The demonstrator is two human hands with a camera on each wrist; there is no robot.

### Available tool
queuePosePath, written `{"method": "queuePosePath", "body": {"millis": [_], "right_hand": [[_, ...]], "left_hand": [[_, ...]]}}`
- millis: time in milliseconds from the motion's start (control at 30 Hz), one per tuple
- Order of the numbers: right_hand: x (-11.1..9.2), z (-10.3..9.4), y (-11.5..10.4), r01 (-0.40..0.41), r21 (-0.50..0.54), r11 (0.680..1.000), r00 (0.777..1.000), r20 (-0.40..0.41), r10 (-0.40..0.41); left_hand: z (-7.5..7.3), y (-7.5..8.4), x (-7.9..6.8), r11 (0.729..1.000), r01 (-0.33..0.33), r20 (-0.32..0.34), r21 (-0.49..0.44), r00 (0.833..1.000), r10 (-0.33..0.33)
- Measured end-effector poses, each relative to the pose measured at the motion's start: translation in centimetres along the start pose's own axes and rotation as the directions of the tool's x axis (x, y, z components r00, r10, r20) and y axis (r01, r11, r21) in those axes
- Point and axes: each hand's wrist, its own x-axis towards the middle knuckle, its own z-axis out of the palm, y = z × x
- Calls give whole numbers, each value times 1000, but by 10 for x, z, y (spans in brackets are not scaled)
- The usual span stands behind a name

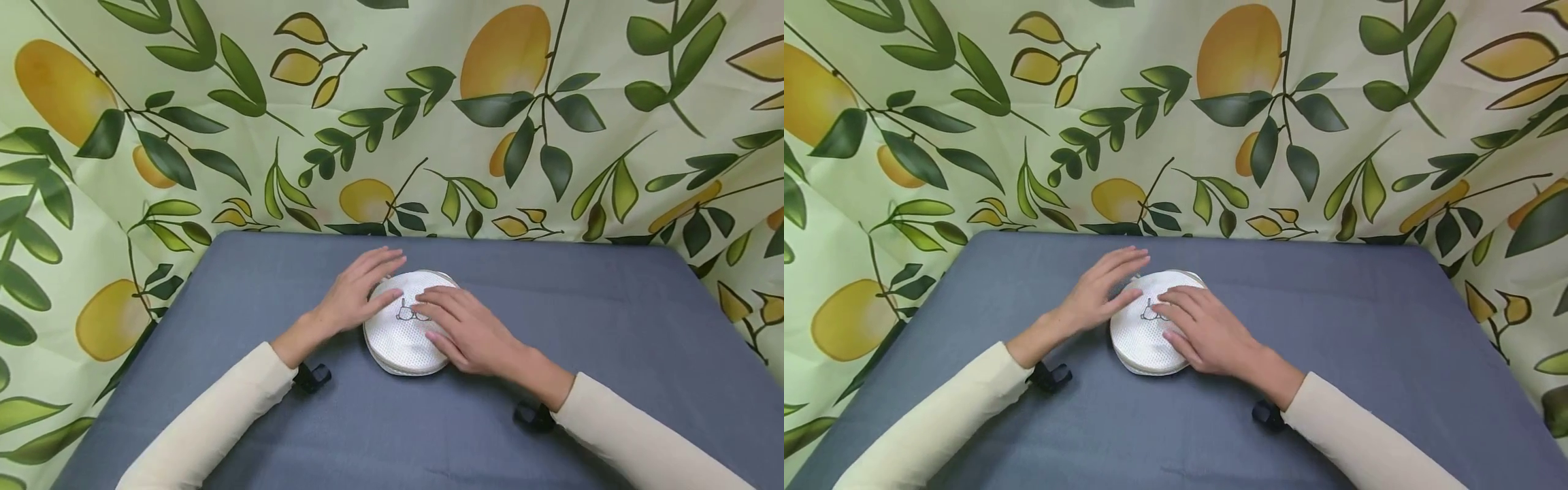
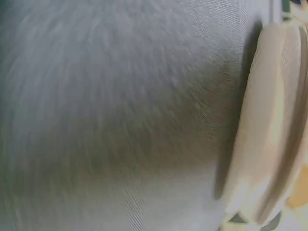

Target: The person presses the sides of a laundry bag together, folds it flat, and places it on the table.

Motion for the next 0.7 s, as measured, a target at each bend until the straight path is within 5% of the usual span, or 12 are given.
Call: {"method": "queuePosePath", "body": {"millis": [67,167,267,333,533,700], "right_hand": [[2,-3,-4,152,1,988,987,60,-151],[6,0,-10,337,28,941,925,174,-337],[10,7,-13,437,62,897,863,250,-438],[13,11,-13,476,87,875,833,275,-481],[22,20,-4,528,140,838,783,302,-544],[21,26,6,550,173,817,757,310,-575]], "left_hand": [[-6,-7,13,988,-156,12,2,988,156],[-5,-13,27,949,-315,156,4,938,310],[3,-17,36,927,-375,318,-2,879,356],[9,-20,40,924,-381,378,-16,853,358],[23,-29,45,935,-349,399,-71,849,347],[32,-33,44,918,-379,403,-112,827,391]]}}
